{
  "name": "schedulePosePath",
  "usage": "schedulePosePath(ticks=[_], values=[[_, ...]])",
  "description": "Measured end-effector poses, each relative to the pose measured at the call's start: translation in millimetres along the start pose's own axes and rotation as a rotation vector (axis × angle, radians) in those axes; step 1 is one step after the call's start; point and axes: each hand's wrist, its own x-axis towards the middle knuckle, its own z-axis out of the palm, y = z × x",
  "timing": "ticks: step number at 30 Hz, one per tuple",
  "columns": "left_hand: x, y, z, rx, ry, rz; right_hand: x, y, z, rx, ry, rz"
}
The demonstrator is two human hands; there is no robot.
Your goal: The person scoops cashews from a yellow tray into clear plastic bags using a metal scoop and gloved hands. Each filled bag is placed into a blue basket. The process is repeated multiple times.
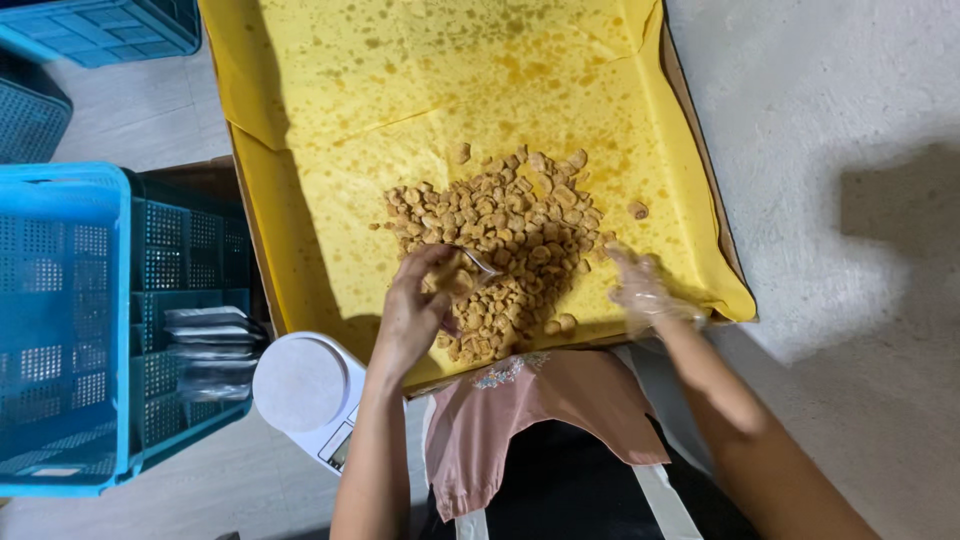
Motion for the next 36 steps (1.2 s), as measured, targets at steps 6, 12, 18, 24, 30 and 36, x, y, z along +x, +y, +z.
schedulePosePath(ticks=[6,12,18,24,30,36], values=[[1.6,14.8,5.2,0.071,0.008,-0.039,0.1,-53.6,7.9,0.071,0.038,-0.019],[-40.5,64.7,0.5,0.169,0.019,0.091,32.3,-17.8,37.6,-0.136,0.107,-0.055],[0.9,20.3,5.8,0.858,0.301,0.774,8.1,-42.2,-20.5,1.034,-0.149,-0.221],[12.9,-8.1,11.3,-0.007,-0.01,0.115,-88.8,-182.1,-158.9,0.71,-0.071,-0.715],[12.7,-2.9,17.1,-0.206,0.067,0.035,-157.4,-267.2,-212.6,0.619,-0.233,-1.094],[-9.8,6.8,7.2,-0.164,0.146,0.084,-96.1,-182.9,-212.9,1.233,-0.144,-0.525]])
